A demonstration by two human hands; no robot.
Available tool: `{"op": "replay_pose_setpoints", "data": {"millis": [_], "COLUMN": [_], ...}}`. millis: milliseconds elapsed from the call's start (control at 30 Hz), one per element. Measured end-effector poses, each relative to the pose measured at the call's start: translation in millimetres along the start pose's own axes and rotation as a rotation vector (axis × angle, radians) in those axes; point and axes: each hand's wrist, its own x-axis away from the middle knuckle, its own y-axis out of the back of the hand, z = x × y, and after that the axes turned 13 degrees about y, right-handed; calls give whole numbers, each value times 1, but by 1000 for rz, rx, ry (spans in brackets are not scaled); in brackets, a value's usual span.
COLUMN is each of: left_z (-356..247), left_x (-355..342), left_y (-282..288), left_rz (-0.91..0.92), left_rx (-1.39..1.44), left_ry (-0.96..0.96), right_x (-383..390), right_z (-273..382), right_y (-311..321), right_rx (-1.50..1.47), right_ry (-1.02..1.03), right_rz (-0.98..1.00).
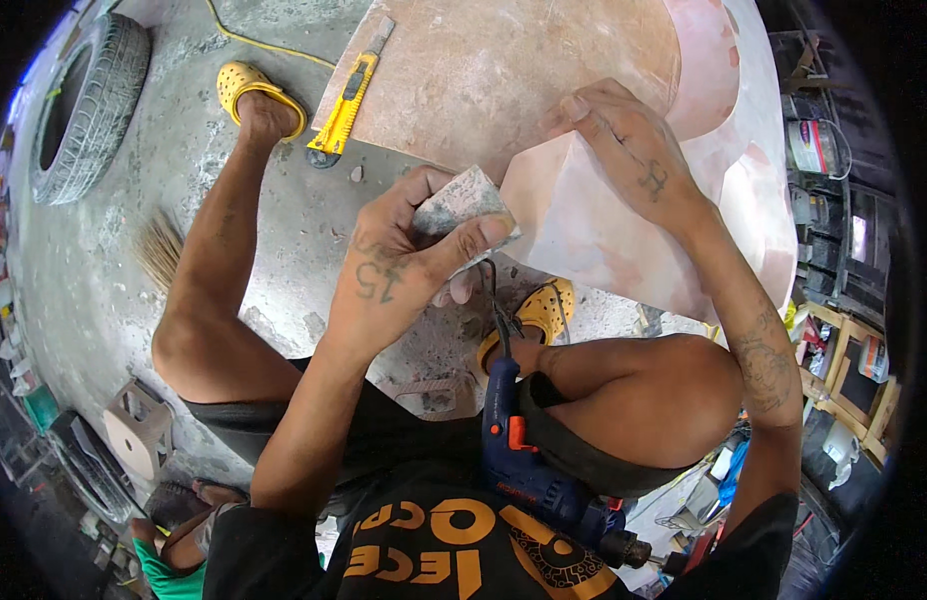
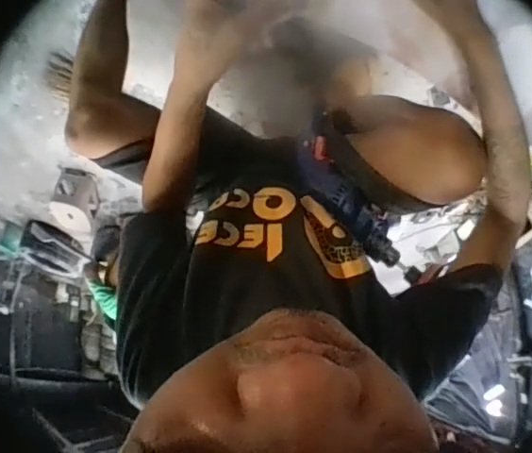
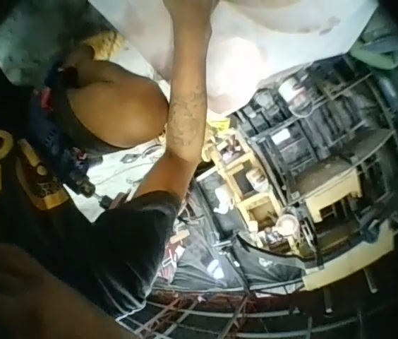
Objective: Sanding and smoothing a car body panel component using a power sander and hand sandpaper.
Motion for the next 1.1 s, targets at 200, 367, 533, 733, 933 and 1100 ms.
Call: {"op": "replay_pose_setpoints", "data": {"millis": [200, 367, 533, 733, 933, 1100], "left_z": [-19, -19, -23, -21, -10, -22], "left_x": [2, 1, -7, -17, 0, -14], "left_y": [-14, -24, -31, -30, -25, -29], "left_rz": [-24, -21, -59, -97, -97, -111], "left_rx": [-76, -170, -229, -318, -303, -307], "left_ry": [-35, -45, -123, -187, -149, -214], "right_x": [7, 8, 7, 5, 6, 4], "right_z": [-12, -13, -19, -21, -19, -16], "right_y": [-12, -16, -17, -15, -15, -15], "right_rx": [404, 427, 473, 461, 443, 473], "right_ry": [380, 353, 414, 421, 399, 426], "right_rz": [-88, -78, -128, -97, -85, -99]}}
